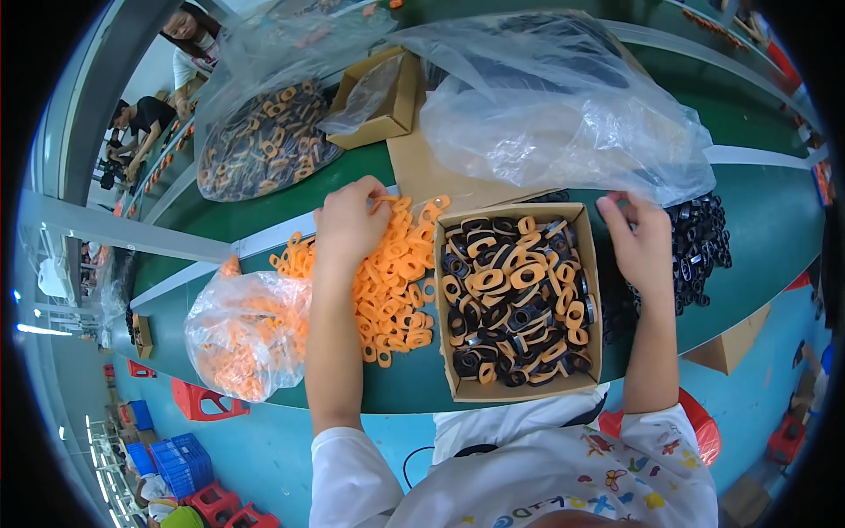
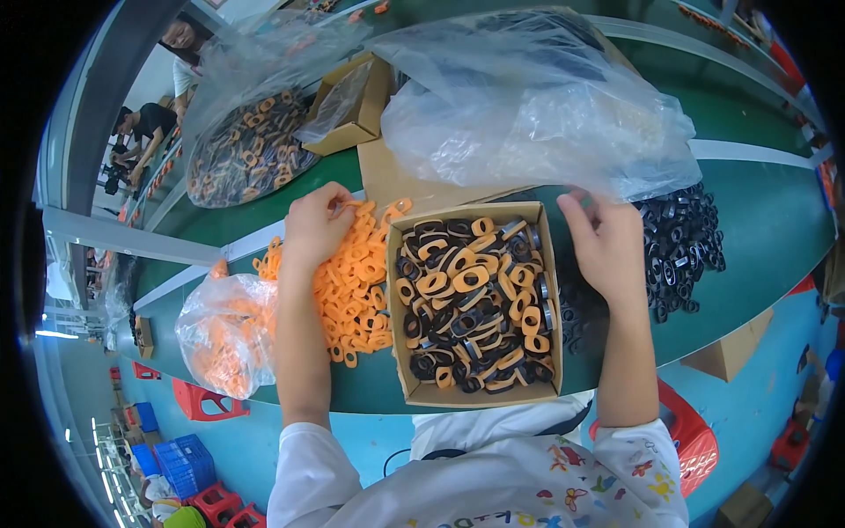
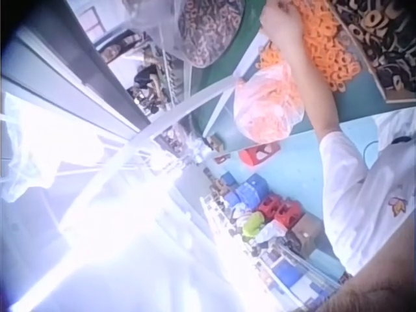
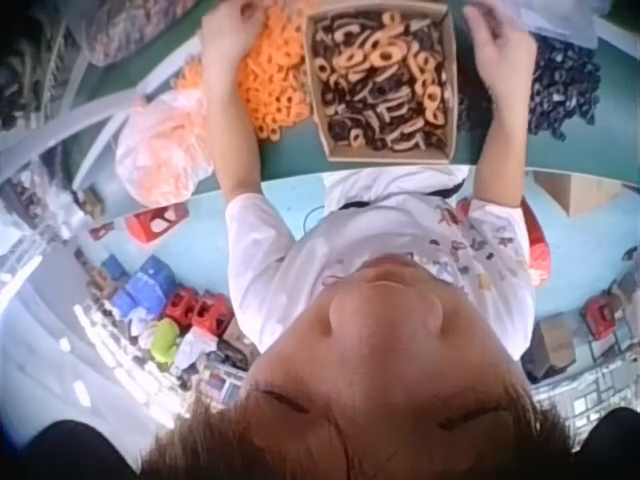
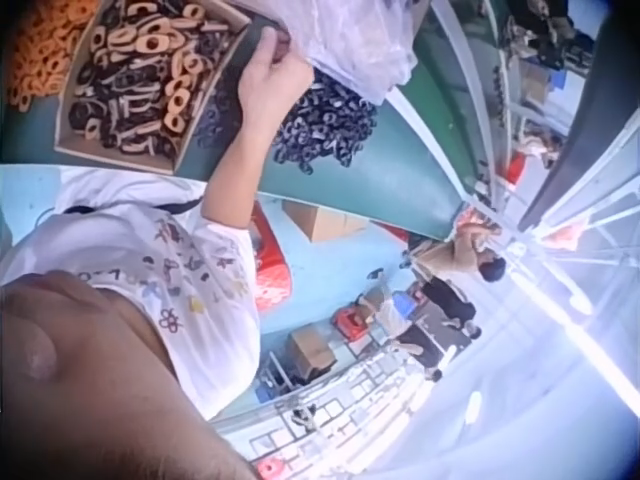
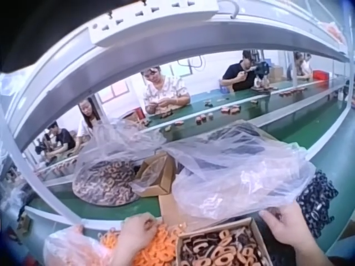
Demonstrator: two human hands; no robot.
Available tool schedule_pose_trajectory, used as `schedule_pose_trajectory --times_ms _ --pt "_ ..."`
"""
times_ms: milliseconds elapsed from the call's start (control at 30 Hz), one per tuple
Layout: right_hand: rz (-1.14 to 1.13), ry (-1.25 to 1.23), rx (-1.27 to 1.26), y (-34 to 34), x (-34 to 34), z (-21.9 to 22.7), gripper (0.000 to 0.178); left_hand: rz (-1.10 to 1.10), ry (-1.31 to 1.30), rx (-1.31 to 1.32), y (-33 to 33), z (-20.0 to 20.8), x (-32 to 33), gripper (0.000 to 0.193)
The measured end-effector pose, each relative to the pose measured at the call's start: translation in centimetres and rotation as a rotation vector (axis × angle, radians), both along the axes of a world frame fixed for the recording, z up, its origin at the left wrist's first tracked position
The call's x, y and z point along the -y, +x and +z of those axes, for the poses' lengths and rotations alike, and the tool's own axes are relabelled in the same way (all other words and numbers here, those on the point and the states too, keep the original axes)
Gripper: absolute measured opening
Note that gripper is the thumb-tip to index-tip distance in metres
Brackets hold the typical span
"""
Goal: The person assembles small orange and black plastic components by hand.
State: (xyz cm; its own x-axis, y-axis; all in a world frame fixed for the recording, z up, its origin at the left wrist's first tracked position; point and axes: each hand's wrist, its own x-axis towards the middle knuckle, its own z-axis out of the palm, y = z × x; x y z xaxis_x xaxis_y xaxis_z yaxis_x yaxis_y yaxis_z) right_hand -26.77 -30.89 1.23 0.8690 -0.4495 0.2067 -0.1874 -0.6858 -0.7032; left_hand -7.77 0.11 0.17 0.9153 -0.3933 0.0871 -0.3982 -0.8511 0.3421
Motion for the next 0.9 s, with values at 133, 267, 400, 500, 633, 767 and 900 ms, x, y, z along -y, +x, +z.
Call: schedule_pose_trajectory --times_ms 133,267,400,500,633,767,900 --pt "0.194 0.802 0.271 -0.7 0.1 0.4 0.018 -0.060 -0.199 -0.095 -0.3 1.0 0.8 0.015" --pt "0.247 1.075 0.313 -0.3 -1.5 0.3 0.022 -0.134 -0.183 -0.104 -1.1 2.1 0.2 0.015" --pt "0.280 1.077 0.340 -0.4 -1.7 0.4 0.028 -0.218 -0.235 -0.181 -1.8 3.2 0.9 0.017" --pt "0.355 1.068 0.368 -0.5 -1.7 0.5 0.031 -0.297 -0.307 0.004 -2.6 4.0 1.4 0.017" --pt "0.406 1.047 0.354 -0.6 -2.5 0.5 0.033 -0.344 -0.699 -0.328 -6.0 5.5 3.3 0.016" --pt "0.468 0.972 0.399 -1.1 -3.6 0.3 0.033 -0.357 -1.022 -0.746 -9.6 6.2 5.7 0.028" --pt "0.559 0.731 0.488 -1.0 -4.3 0.2 0.028 -0.330 -1.072 -0.874 -10.5 5.8 6.7 0.027"
